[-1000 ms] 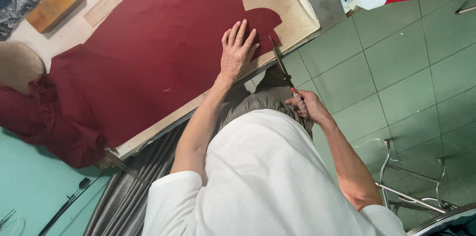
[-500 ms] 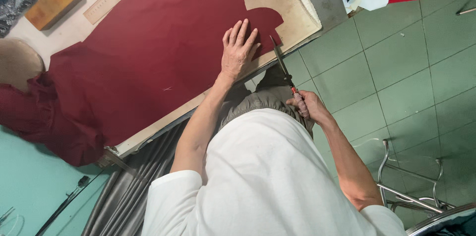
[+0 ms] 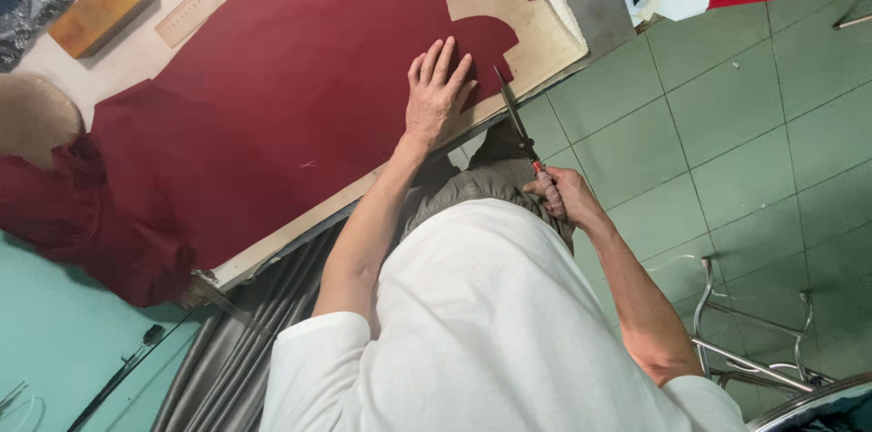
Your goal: The person smooths and aligns a large piece of maroon fabric on a worktable, then uses shears to cut along the fabric's edge. The person handles the fabric and shears throughout the clip.
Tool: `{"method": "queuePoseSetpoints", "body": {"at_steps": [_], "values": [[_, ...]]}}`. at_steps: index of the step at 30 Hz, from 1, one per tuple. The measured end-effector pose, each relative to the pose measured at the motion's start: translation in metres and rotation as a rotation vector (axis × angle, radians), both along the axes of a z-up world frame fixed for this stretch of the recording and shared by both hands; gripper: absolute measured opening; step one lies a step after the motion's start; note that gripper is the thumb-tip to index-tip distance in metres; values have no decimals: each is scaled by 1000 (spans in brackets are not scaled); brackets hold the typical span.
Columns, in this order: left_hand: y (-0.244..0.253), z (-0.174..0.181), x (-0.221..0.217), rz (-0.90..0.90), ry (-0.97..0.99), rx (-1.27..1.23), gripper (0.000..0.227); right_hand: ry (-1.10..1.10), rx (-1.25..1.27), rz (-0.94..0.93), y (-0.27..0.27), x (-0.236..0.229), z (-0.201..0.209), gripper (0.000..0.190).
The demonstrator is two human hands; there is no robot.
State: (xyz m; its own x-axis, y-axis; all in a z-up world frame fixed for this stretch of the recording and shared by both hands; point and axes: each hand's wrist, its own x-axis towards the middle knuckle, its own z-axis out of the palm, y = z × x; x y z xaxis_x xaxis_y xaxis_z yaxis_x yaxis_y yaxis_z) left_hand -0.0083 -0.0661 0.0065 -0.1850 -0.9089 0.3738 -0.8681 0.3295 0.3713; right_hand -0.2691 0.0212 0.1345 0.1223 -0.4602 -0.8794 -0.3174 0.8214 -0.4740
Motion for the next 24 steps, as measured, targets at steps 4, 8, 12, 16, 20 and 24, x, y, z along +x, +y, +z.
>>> {"method": "queuePoseSetpoints", "body": {"at_steps": [4, 8, 12, 16, 20, 24], "values": [[-1, 2, 1, -6, 4, -16, 42, -32, 48, -62, 19, -10, -15, 23], [-2, 6, 1, -15, 16, -3, 38, -81, 67, -107, 5, 3, -7, 23], [-1, 1, 1, -6, 8, -4, 38, -91, 66, -141, 14, 1, -29, 23], [-2, 9, 0, -2, 38, 17, 35, -89, 70, -146, -3, 20, -1, 22], [-2, 1, 0, -12, 20, 21, 35, -76, 57, -163, 14, 8, -30, 21], [-2, -1, 0, 0, 2, -2, 38, -83, 37, -177, 22, 6, -50, 22]]}}
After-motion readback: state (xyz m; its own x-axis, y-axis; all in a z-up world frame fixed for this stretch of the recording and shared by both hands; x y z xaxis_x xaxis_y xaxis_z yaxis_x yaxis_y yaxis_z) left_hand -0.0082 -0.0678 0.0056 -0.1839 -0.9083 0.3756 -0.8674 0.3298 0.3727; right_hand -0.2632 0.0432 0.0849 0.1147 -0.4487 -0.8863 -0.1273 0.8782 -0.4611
